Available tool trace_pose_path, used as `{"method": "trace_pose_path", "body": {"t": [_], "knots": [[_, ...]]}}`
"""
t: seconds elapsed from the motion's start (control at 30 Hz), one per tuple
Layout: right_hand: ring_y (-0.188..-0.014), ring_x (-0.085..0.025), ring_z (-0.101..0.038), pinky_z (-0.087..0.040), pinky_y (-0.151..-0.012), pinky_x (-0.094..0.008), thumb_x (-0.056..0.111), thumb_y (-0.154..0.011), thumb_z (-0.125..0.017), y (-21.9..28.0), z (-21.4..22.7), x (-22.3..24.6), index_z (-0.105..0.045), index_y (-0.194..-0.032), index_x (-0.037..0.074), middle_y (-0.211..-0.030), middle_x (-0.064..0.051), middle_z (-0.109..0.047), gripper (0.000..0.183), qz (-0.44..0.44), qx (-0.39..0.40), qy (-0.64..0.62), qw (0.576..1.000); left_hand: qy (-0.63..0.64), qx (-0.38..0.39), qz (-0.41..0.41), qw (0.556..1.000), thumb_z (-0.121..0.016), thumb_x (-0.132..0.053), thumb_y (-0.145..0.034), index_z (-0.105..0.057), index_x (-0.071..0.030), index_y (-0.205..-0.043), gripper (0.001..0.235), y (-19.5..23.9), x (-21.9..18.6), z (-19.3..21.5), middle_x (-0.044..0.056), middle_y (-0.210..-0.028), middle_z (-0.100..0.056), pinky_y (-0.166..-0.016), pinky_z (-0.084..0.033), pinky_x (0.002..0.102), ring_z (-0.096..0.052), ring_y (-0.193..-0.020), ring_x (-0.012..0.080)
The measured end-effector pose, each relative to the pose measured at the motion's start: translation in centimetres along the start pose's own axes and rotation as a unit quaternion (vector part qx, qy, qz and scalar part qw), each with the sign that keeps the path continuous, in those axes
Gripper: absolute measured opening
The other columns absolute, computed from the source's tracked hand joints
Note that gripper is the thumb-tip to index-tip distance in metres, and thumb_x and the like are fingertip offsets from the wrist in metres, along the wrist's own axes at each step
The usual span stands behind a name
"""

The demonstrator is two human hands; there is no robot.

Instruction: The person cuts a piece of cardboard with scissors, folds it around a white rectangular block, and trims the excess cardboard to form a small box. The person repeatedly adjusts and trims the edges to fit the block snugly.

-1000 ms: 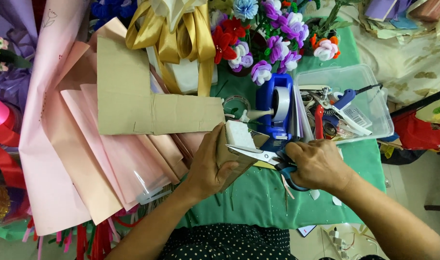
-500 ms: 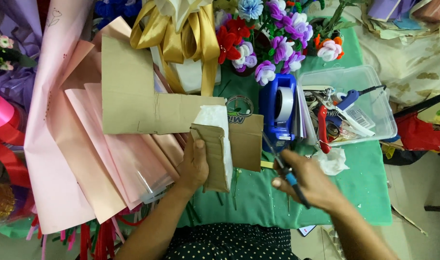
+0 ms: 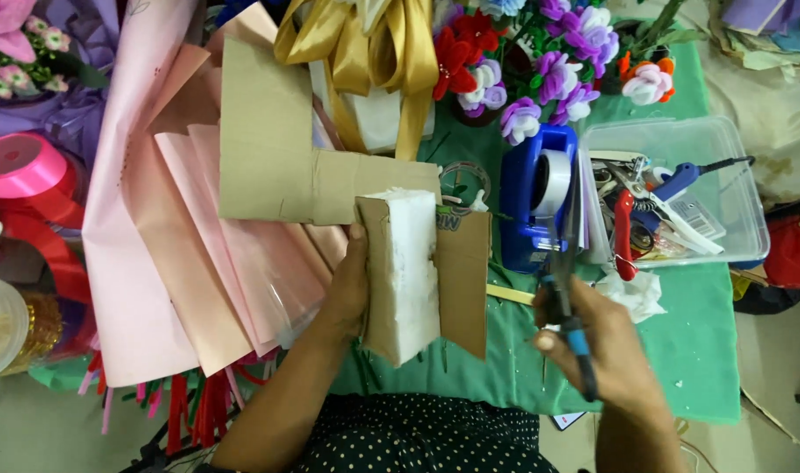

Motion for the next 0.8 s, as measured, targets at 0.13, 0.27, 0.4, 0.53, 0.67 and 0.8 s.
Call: {"method": "trace_pose_path", "body": {"t": [0.13, 0.27, 0.4, 0.53, 0.67, 0.8], "knots": [[-0.063, -0.015, -0.074, -0.065, -0.055, -0.031, 0.067, -0.083, -0.050, 1.3, 1.6, -0.1, -0.065, -0.096, 0.014, -0.080, -0.003, -0.074, 0.057, -0.006, 0.003, 0.023, 1.000, -0.001, -0.015, 0.089, 0.996, -0.034, -0.073, -0.075, -0.059, -0.011, -0.142, 0.095, 1.9, -1.2, -1.1, 0.020, -0.116, -0.072, -0.087, -0.058, 0.051, -0.069, -0.099, 0.0334], [-0.067, -0.015, -0.077, -0.059, -0.064, -0.033, 0.072, -0.077, -0.050, 2.2, 1.8, 0.7, -0.073, -0.095, 0.015, -0.078, 0.001, -0.081, 0.064, -0.039, -0.022, 0.037, 0.998, -0.005, -0.017, 0.094, 0.995, -0.032, -0.076, -0.075, -0.062, -0.008, -0.137, 0.097, 1.4, -0.4, -0.6, 0.022, -0.110, -0.073, -0.086, -0.059, 0.050, -0.071, -0.095, 0.0340], [-0.065, -0.014, -0.075, -0.061, -0.061, -0.032, 0.066, -0.078, -0.055, 2.7, 1.1, 1.2, -0.074, -0.099, 0.013, -0.075, -0.001, -0.080, 0.061, -0.062, -0.017, -0.010, 0.998, -0.090, -0.045, 0.055, 0.993, -0.034, -0.075, -0.067, -0.059, -0.012, -0.142, 0.101, 0.7, 0.0, -0.2, 0.015, -0.135, -0.069, -0.103, -0.055, 0.045, -0.066, -0.122, 0.0273], [-0.067, -0.015, -0.076, -0.065, -0.058, -0.030, 0.073, -0.075, -0.056, 2.3, -2.1, 1.5, -0.071, -0.100, 0.009, -0.077, -0.003, -0.078, 0.070, -0.069, 0.024, -0.097, 0.993, -0.229, -0.061, -0.046, 0.971, -0.027, -0.076, -0.075, -0.060, -0.016, -0.139, 0.093, 0.2, 0.0, 0.5, 0.007, -0.138, -0.066, -0.108, -0.049, 0.040, -0.061, -0.126, 0.0211], [-0.064, -0.013, -0.069, -0.058, -0.061, -0.031, 0.079, -0.078, -0.046, 0.6, -5.7, 3.2, -0.068, -0.097, 0.015, -0.076, 0.001, -0.072, 0.070, -0.058, 0.064, -0.088, 0.992, -0.180, -0.012, -0.166, 0.969, -0.040, -0.067, -0.086, -0.052, -0.013, -0.141, 0.077, -1.1, 0.6, 0.4, 0.009, -0.134, -0.063, -0.104, -0.051, 0.041, -0.060, -0.122, 0.0236], [-0.065, -0.018, -0.067, -0.050, -0.062, -0.036, 0.076, -0.080, -0.041, -0.9, -7.8, 3.7, -0.064, -0.101, 0.016, -0.077, -0.002, -0.071, 0.067, -0.109, 0.061, -0.038, 0.991, -0.222, 0.003, -0.306, 0.926, -0.044, -0.056, -0.098, -0.048, -0.010, -0.144, 0.065, -0.9, 0.0, -0.1, 0.011, -0.137, -0.061, -0.108, -0.048, 0.039, -0.057, -0.129, 0.0256]]}}
Point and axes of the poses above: each hand's wrist, its own y-axis away from the middle knuckle, its own z-axis out of the back of the hand, x = y × z, the point moved 5 cm from there along -y, towards the middle knuckle
